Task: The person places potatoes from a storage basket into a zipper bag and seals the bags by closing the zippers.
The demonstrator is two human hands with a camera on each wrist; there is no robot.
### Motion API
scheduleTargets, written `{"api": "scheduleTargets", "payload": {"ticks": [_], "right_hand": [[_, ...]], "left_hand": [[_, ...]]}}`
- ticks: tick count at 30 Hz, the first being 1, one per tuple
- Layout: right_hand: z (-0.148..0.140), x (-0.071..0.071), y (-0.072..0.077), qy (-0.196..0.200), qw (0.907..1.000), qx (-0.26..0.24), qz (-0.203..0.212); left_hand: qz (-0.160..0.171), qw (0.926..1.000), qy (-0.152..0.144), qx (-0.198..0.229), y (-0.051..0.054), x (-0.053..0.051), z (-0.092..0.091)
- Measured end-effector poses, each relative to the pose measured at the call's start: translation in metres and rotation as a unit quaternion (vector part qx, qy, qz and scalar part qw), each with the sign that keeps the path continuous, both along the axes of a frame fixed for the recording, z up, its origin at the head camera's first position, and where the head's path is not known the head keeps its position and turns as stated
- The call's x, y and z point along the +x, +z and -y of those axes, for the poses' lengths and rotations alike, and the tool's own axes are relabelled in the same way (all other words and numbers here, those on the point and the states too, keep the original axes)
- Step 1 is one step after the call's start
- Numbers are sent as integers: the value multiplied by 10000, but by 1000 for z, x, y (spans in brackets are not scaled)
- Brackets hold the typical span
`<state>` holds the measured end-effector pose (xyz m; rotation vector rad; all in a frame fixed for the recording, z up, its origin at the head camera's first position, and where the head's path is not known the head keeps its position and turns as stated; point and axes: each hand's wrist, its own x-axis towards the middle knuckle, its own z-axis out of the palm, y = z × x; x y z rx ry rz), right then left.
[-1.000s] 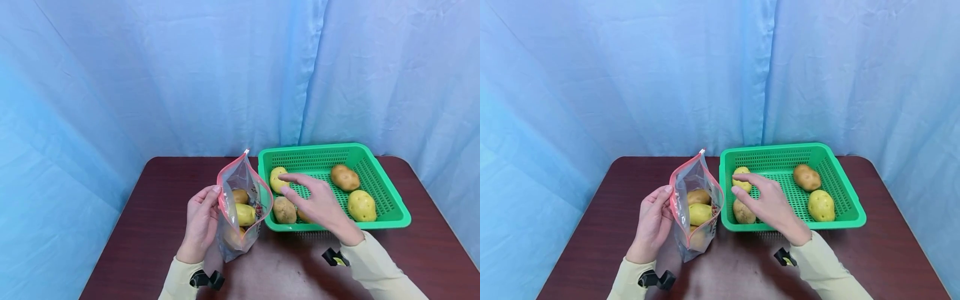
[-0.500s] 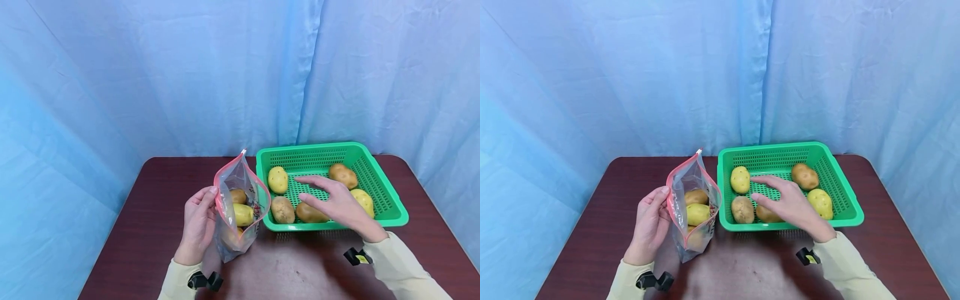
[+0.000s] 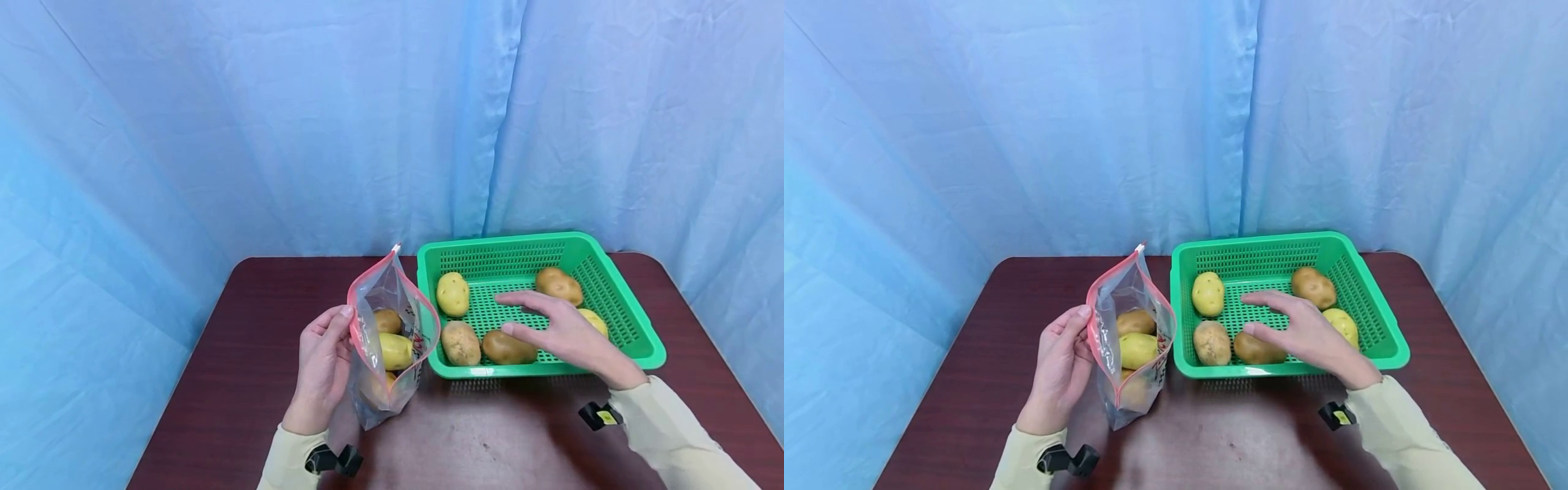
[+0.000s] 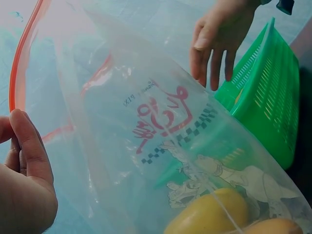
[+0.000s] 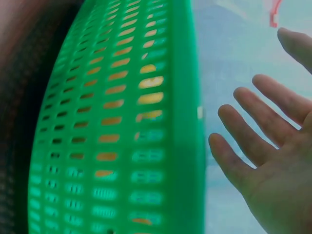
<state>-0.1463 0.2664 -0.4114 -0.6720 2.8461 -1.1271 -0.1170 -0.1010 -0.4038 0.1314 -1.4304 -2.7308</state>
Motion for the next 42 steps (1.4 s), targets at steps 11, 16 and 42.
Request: {"api": "scheduleTargets", "payload": {"ticks": [11, 16, 42], "right_hand": [[-11, -12, -15, 247, 9986, 395, 249], [-14, -17, -20, 323, 9963, 560, 571], [-19, -24, -34, 942, 9798, 1406, 1061]], "left_hand": [[-21, 10000, -23, -35, 0, -1, 1], [-13, 10000, -51, -36, -1, -1, 1], [45, 10000, 2, 0, -3, 0, 2]]}}
